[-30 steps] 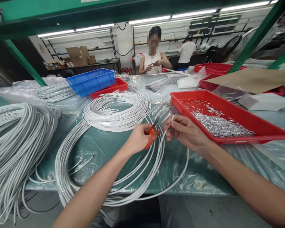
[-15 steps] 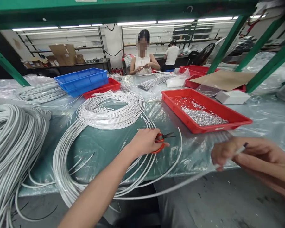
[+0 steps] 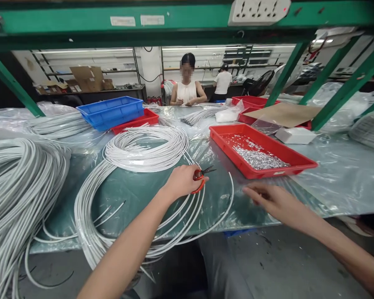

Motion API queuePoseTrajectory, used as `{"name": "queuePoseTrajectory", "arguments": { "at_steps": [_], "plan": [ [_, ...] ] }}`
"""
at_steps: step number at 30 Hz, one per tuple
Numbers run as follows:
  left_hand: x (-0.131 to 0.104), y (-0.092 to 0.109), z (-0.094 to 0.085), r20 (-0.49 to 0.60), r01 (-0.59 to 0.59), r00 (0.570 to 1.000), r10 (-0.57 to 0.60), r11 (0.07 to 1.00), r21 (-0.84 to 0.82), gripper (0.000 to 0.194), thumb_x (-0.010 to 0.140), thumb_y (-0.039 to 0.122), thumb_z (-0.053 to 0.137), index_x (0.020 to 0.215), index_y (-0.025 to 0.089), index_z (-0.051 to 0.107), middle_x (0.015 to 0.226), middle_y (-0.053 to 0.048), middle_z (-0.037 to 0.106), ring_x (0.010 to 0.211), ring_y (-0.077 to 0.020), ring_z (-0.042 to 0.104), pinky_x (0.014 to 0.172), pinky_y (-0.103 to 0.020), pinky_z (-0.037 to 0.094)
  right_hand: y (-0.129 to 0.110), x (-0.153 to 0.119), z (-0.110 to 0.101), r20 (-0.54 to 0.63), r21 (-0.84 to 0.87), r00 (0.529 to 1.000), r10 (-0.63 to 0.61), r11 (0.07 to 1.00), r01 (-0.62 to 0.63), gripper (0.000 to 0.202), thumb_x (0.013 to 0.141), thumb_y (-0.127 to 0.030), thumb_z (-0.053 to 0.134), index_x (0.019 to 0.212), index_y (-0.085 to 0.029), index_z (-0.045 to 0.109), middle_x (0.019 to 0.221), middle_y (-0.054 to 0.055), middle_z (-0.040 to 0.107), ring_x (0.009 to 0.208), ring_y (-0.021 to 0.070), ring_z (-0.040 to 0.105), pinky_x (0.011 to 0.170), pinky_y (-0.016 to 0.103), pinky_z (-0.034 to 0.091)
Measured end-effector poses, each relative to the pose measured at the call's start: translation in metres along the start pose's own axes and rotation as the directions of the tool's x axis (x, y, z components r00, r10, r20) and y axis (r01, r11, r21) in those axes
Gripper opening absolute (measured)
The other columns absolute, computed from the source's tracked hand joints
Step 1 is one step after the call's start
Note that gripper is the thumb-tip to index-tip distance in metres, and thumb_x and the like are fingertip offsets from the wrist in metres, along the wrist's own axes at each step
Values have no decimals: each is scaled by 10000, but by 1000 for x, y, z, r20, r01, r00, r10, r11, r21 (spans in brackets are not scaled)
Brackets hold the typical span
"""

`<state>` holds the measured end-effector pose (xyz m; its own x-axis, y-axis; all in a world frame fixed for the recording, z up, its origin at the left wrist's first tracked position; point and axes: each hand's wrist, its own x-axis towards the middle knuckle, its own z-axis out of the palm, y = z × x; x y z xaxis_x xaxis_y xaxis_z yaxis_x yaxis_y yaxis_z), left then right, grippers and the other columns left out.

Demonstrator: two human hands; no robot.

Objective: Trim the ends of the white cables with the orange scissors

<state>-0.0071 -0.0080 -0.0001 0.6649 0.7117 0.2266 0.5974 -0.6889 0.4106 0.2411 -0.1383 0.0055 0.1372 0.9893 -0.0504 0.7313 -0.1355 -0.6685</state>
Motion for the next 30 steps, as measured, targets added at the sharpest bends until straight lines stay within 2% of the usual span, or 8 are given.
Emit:
{"name": "queuePoseTrajectory", "arguments": {
  "at_steps": [4, 8, 12, 14, 17, 21, 25, 30],
  "plan": [
    [1, -7, -4, -67, 50, 997, -50, 999, -1, 400, 877, 566, 497, 732, 196, 541, 642, -15, 576, 599, -155, 514, 557, -267, 250, -8, 53, 17, 160, 67, 983, -93, 994, 83, 467, 812, -570, 609, 1037, -161, 628, 658, 23, 632, 615, 192, 576, 601, 306, 420],
    [2, -12, -10, -174, 99, 979, -105, 994, -39, 397, 862, 556, 522, 692, 198, 500, 612, 0, 524, 566, -137, 433, 557, -270, 224, -26, 84, 39, 176, 370, 976, -128, 927, 55, 485, 752, -615, 656, 893, -155, 601, 697, 13, 607, 546, 120, 494, 492, 257, 345],
    [5, -17, -15, -290, 161, 938, -191, 979, -123, 392, 861, 501, 545, 643, 194, 435, 575, 26, 453, 540, -110, 325, 561, -266, 213, -58, 90, 53, 41, 669, 979, -198, 733, 120, 485, 736, -627, 679, 848, -162, 598, 672, -1, 566, 590, 126, 513, 516, 254, 375],
    [6, -19, -17, -322, 156, 923, -210, 970, -185, 414, 857, 490, 551, 624, 190, 388, 566, 37, 412, 545, -101, 291, 557, -259, 210, -73, 91, 57, 60, 772, 964, -258, 624, 119, 415, 774, -561, 687, 871, -169, 591, 639, -29, 511, 551, 105, 478, 517, 250, 382],
    [6, -23, -21, -331, 136, 916, -229, 950, -282, 452, 853, 506, 551, 612, 185, 343, 561, 47, 346, 555, -92, 282, 549, -251, 208, -89, 96, 60, 113, 855, 954, -279, 517, 51, 338, 810, -488, 684, 900, -184, 567, 591, -88, 345, 445, 50, 280, 417, 204, 257],
    [5, -26, -27, -319, 143, 909, -267, 921, -363, 460, 829, 511, 585, 615, 181, 348, 575, 54, 315, 565, -83, 269, 544, -239, 214, -95, 106, 68, 70, 843, 958, -277, 530, 92, 360, 839, -556, 638, 904, -221, 523, 580, -110, 246, 432, 39, 138, 371, 167, 108],
    [3, -26, -28, -287, 150, 921, -264, 920, -363, 434, 822, 496, 600, 625, 178, 381, 578, 57, 326, 569, -80, 269, 540, -236, 219, -86, 104, 75, 16, 809, 945, -326, 560, 179, 402, 833, -601, 629, 867, -217, 517, 566, -108, 258, 431, 37, 169, 357, 156, 156],
    [1, -22, -32, -211, 163, 944, -254, 915, -370, 429, 823, 497, 595, 631, 178, 382, 591, 55, 310, 583, -82, 259, 534, -237, 212, -75, 94, 73, -37, 825, 958, -285, 533, 190, 369, 853, -559, 635, 878, -203, 542, 559, -104, 233, 442, 43, 177, 363, 167, 186]
  ]
}}
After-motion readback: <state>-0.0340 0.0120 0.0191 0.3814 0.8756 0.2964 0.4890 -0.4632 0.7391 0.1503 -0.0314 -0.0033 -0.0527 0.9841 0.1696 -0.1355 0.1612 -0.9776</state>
